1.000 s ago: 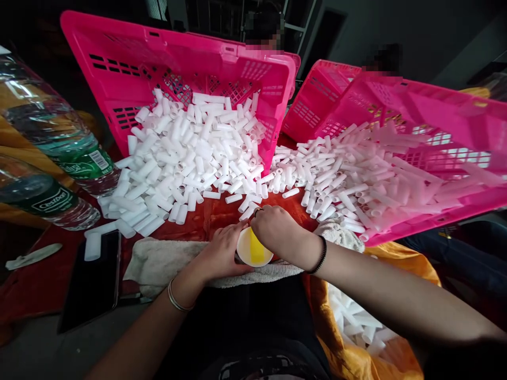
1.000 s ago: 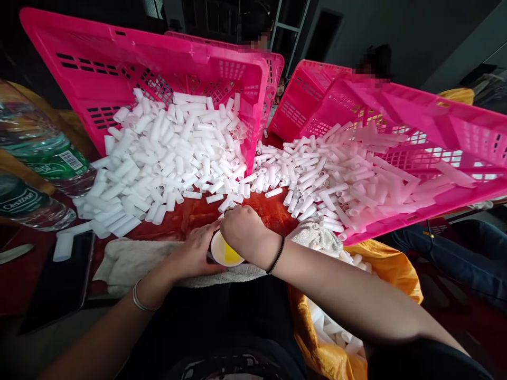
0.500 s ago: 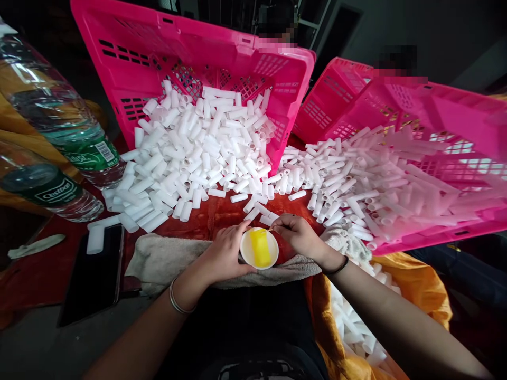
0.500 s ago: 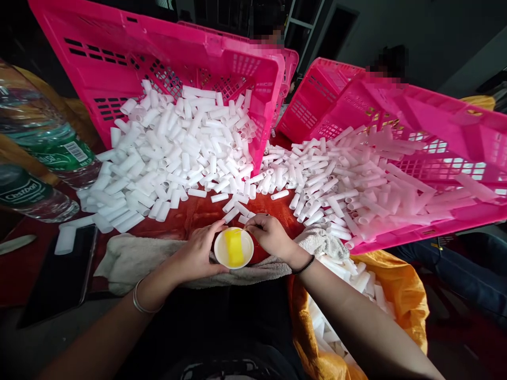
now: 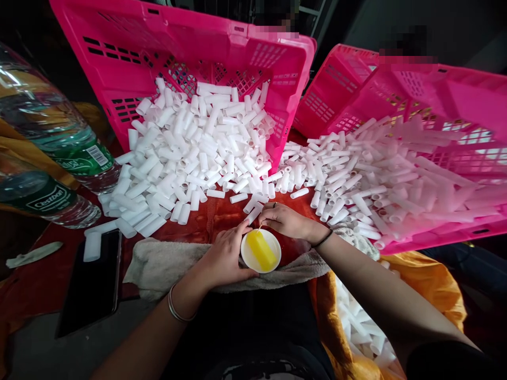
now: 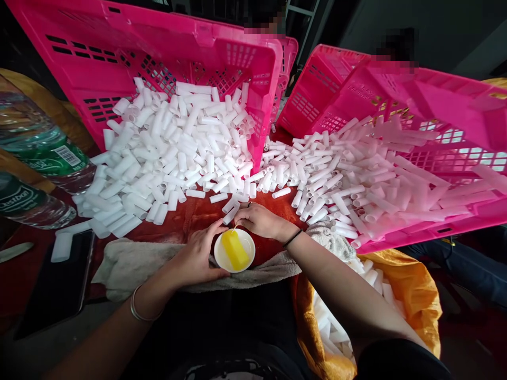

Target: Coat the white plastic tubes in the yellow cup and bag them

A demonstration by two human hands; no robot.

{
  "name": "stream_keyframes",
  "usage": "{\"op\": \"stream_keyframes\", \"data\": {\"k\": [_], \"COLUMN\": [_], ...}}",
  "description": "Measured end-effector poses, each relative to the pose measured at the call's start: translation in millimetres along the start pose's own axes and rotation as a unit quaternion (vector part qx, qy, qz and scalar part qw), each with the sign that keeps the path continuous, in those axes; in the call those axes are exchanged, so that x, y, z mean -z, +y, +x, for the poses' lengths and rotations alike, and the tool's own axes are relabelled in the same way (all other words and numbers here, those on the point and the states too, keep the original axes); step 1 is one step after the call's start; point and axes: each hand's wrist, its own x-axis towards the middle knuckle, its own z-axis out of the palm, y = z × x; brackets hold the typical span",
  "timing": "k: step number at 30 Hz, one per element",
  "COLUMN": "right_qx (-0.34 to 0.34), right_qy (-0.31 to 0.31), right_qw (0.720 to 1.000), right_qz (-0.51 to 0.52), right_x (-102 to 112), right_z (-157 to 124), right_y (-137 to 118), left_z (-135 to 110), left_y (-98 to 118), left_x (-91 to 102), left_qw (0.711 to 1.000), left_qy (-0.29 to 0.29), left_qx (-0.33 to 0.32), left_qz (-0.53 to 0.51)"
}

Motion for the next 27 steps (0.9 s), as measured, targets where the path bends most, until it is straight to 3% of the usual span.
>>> {"op": "stream_keyframes", "data": {"k": [8,11,15,19,23,27], "right_qx": [-0.05,-0.059,-0.098,-0.155,-0.221,-0.259], "right_qy": [0.013,0.066,0.185,0.252,0.208,0.205], "right_qw": [0.998,0.995,0.974,0.947,0.939,0.93], "right_qz": [-0.024,-0.051,-0.087,-0.127,-0.163,-0.162], "right_x": [14,14,10,-3,-27,-52], "right_z": [-12,-25,-49,-73,-90,-94], "right_y": [4,-7,-29,-58,-85,-93], "left_z": [1,1,0,-1,-1,-2], "left_y": [2,4,4,2,1,3], "left_x": [1.4,2.2,1.9,0.9,0.5,1.6], "left_qw": [1.0,1.0,1.0,1.0,1.0,1.0], "left_qy": [-0.007,-0.011,-0.01,-0.01,-0.003,0.007], "left_qx": [0.011,0.013,0.009,0.001,-0.006,-0.01], "left_qz": [0.002,0.005,0.009,0.015,0.02,0.017]}}
